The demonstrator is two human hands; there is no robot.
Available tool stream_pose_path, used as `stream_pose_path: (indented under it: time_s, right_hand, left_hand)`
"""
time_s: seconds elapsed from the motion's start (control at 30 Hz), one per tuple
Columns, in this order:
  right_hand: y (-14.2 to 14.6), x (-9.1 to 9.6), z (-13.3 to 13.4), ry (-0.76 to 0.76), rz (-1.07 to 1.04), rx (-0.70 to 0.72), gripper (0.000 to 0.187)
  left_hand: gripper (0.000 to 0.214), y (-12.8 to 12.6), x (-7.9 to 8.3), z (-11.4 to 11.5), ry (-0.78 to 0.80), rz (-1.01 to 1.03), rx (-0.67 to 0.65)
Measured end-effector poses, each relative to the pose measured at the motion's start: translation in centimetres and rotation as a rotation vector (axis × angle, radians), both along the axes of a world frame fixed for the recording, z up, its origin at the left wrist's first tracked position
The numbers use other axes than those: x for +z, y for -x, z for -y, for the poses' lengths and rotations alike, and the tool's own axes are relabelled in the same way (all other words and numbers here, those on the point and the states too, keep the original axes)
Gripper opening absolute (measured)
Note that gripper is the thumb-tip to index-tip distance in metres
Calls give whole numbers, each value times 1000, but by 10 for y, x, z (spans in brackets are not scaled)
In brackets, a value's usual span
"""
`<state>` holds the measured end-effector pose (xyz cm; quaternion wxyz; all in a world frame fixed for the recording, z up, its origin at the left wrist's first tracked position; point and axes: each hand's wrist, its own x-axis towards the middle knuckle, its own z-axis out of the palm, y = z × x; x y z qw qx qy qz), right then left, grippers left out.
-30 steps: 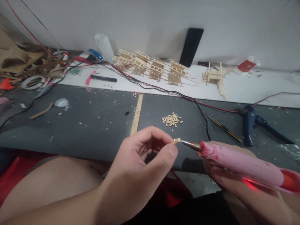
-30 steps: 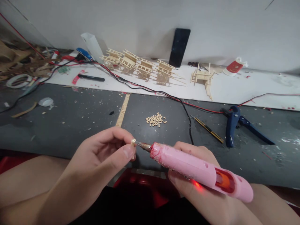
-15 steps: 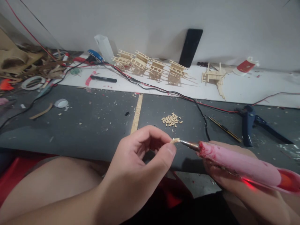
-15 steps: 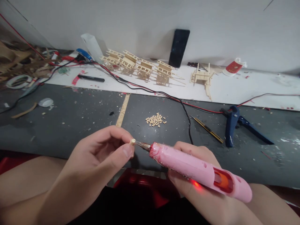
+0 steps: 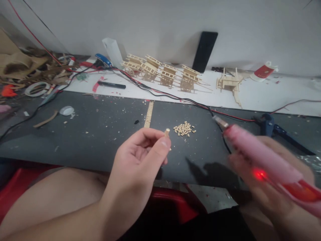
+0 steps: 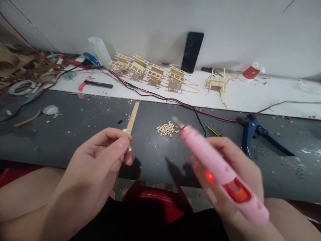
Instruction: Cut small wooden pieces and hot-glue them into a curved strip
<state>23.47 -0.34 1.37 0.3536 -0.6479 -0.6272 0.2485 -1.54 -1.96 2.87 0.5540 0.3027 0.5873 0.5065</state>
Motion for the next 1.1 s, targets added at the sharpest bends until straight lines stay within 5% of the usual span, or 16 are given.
stream_pose_path:
  time_s: [0.13,0.37,0.57,0.67,0.8,0.97,1.1]
  right_hand:
    - [-12,6,-19,-101,167,-351,35]
    - [-26,2,-42,11,158,-309,35]
    - [-43,7,-51,-53,207,-421,35]
    - [-50,-2,-62,39,309,-300,30]
    - [-49,-36,-73,144,450,-54,20]
    - [-44,-73,-70,145,622,40,22]
    - [-40,-70,-63,89,628,77,35]
  left_hand:
    - [20,4,-2,1,5,7,-10]
    - [20,0,-3,0,7,46,-55]
    - [18,8,9,-18,-111,156,222]
    - [27,21,23,-31,-248,117,318]
    - [26,38,32,-42,-503,-11,438]
    - [27,33,19,-36,-405,3,377]
    - [11,13,2,-20,-237,-56,118]
